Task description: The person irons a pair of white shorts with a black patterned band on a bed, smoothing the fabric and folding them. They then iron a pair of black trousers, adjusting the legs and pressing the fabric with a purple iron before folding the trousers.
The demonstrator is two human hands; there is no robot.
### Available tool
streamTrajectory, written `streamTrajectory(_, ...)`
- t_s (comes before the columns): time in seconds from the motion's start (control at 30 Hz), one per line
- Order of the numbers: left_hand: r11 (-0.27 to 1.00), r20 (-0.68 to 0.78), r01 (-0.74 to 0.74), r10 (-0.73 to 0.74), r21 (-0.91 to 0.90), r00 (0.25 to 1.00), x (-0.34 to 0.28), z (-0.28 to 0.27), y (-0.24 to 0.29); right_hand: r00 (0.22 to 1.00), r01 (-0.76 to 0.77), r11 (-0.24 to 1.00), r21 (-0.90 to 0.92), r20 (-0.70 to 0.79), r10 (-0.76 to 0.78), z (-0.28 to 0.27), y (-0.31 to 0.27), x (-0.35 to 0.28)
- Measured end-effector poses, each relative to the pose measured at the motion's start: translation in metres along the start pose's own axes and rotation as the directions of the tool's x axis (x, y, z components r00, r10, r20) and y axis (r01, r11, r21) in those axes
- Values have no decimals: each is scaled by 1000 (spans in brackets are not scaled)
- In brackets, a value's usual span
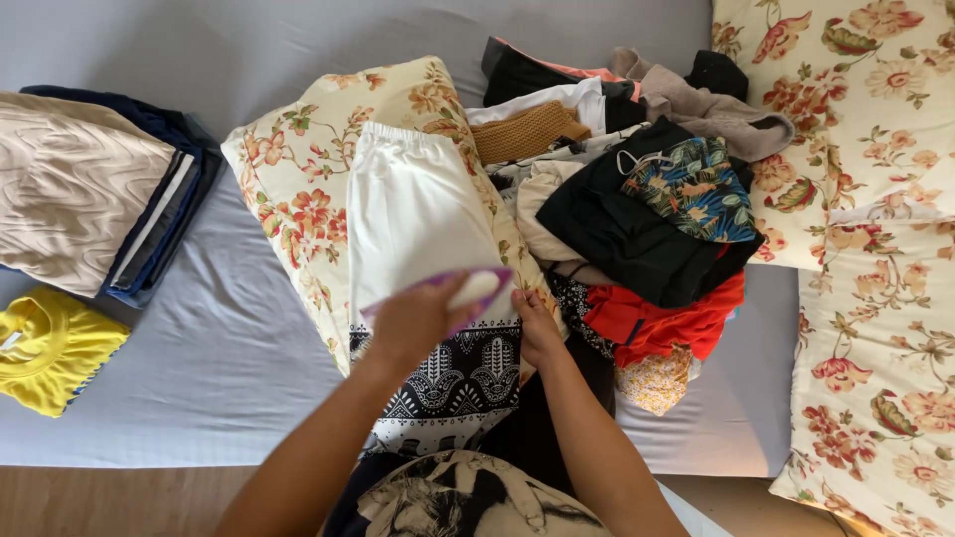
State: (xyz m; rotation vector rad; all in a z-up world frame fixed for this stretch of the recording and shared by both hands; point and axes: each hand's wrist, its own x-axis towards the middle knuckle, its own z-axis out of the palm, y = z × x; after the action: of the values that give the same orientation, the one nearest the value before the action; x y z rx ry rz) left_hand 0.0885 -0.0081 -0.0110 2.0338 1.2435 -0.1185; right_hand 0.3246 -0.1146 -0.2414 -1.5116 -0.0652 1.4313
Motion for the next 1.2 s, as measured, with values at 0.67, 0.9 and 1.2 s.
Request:
streamTrajectory(0.67, 609, -347, 666, -793, -431, 500, -96, 71, -241, 1000, -29, 993, -115, 0, 30, 4, -8, -46)
streamTrajectory(0.9, 641, -348, 637, -767, -428, 539, -97, 125, -292, 993, -118, 974, -191, -2, 120, 17, -16, -102)
streamTrajectory(1.2, 719, -206, 344, -558, -605, 804, -81, 153, -186, 992, -76, 969, -235, 83, 98, 17, -3, -123)
